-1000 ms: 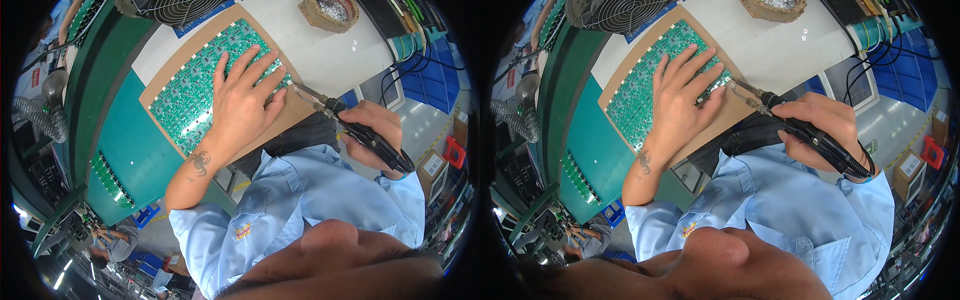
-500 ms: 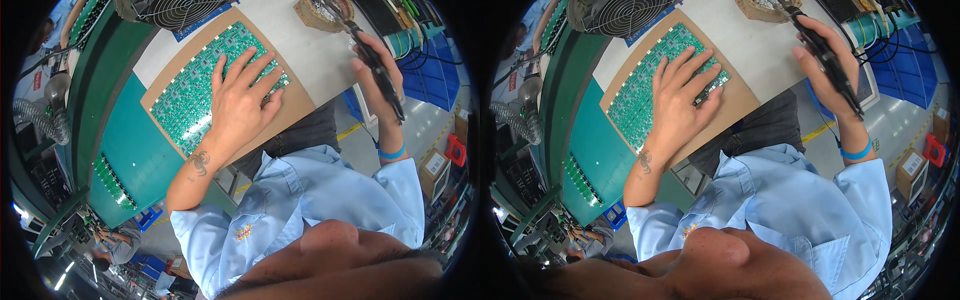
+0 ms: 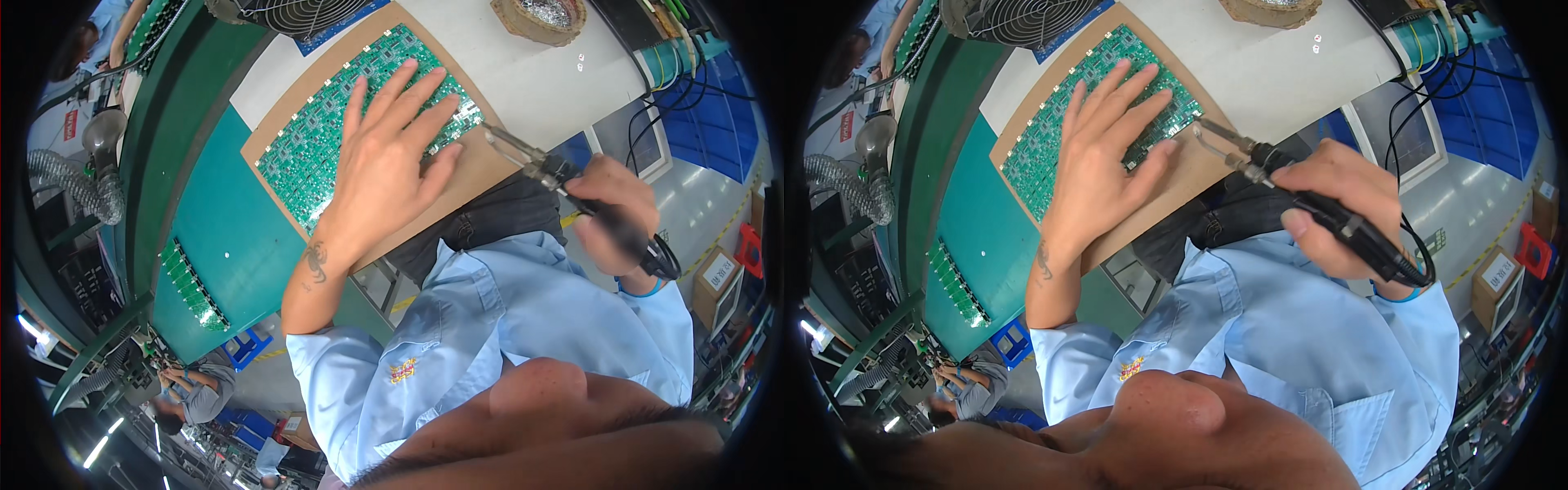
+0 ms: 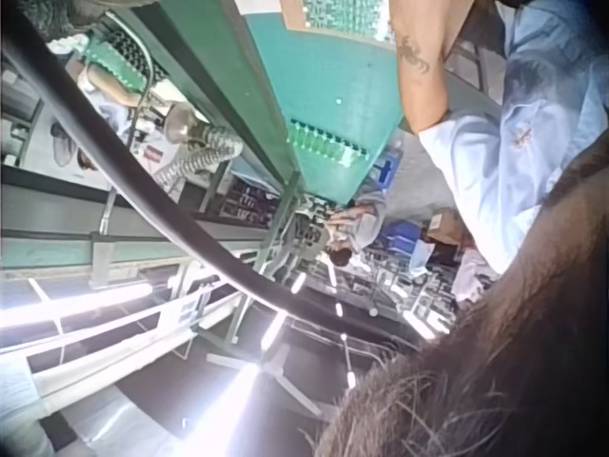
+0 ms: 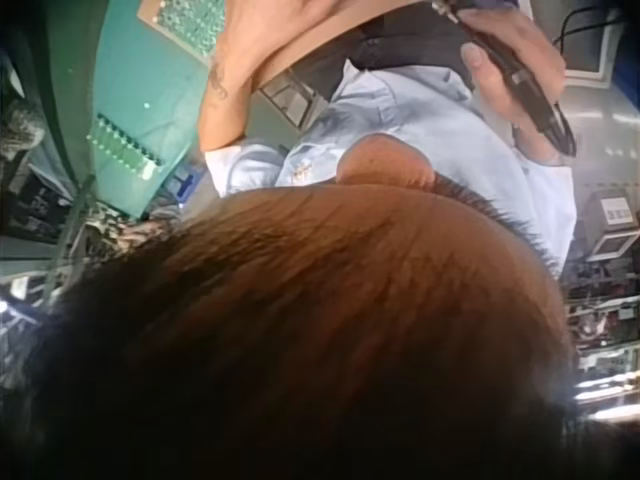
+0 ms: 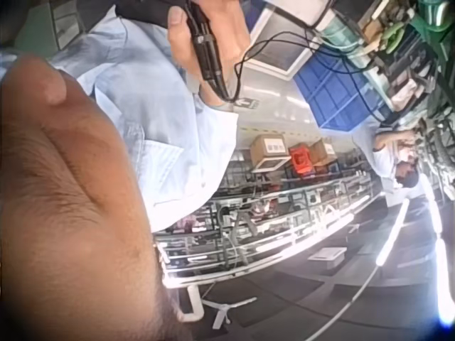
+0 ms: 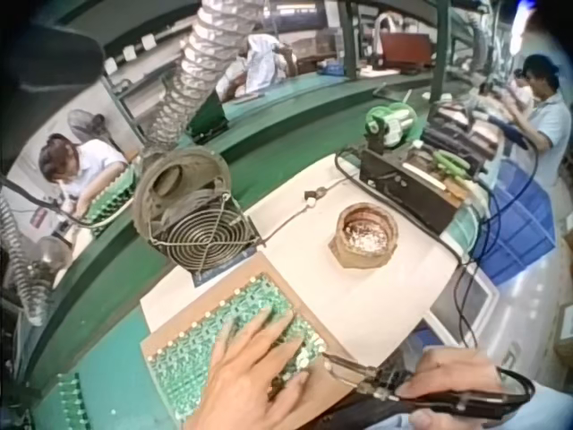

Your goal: Soldering components onto a printed circuit board at a manual assembly station.

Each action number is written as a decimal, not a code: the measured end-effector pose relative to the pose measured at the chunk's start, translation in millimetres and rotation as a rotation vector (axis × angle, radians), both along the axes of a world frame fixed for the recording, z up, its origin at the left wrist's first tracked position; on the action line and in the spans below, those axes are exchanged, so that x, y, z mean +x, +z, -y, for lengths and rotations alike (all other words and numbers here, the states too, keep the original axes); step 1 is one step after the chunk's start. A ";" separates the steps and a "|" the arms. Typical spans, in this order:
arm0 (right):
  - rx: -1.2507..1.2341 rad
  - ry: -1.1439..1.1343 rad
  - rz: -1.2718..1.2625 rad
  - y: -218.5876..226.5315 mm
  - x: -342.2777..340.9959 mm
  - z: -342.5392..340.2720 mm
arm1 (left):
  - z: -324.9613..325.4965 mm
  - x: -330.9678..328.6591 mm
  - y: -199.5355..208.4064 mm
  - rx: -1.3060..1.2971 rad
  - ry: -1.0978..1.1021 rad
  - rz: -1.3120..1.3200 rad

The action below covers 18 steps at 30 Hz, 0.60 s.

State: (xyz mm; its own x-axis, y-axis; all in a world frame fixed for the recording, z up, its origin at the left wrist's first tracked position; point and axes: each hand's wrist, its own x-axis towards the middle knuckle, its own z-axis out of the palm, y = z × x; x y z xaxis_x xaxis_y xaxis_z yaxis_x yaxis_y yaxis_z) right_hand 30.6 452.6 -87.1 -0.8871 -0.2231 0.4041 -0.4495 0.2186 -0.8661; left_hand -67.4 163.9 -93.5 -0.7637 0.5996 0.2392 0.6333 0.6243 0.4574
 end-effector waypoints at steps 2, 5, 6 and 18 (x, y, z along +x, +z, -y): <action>0.086 0.024 0.033 5.6 4.9 8.4 | 7.8 -3.4 2.6 -0.047 -0.010 0.006; 0.144 0.042 0.047 7.5 6.8 15.3 | 10.0 -3.4 1.0 -0.064 -0.010 0.012; 0.159 0.045 0.042 7.2 7.1 17.1 | 9.7 -3.0 -0.4 -0.058 -0.008 0.014; 0.178 0.040 0.064 2.9 1.3 20.4 | 5.4 0.8 -1.6 -0.057 0.034 0.017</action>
State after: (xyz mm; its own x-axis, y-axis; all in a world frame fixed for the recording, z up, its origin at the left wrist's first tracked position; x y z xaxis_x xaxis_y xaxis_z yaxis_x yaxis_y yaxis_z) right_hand 31.9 432.1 -84.3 -0.8986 -0.3221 0.2980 -0.4064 0.3542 -0.8423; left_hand -66.6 158.5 -95.2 -0.7875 0.5856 0.1924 0.6039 0.6706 0.4308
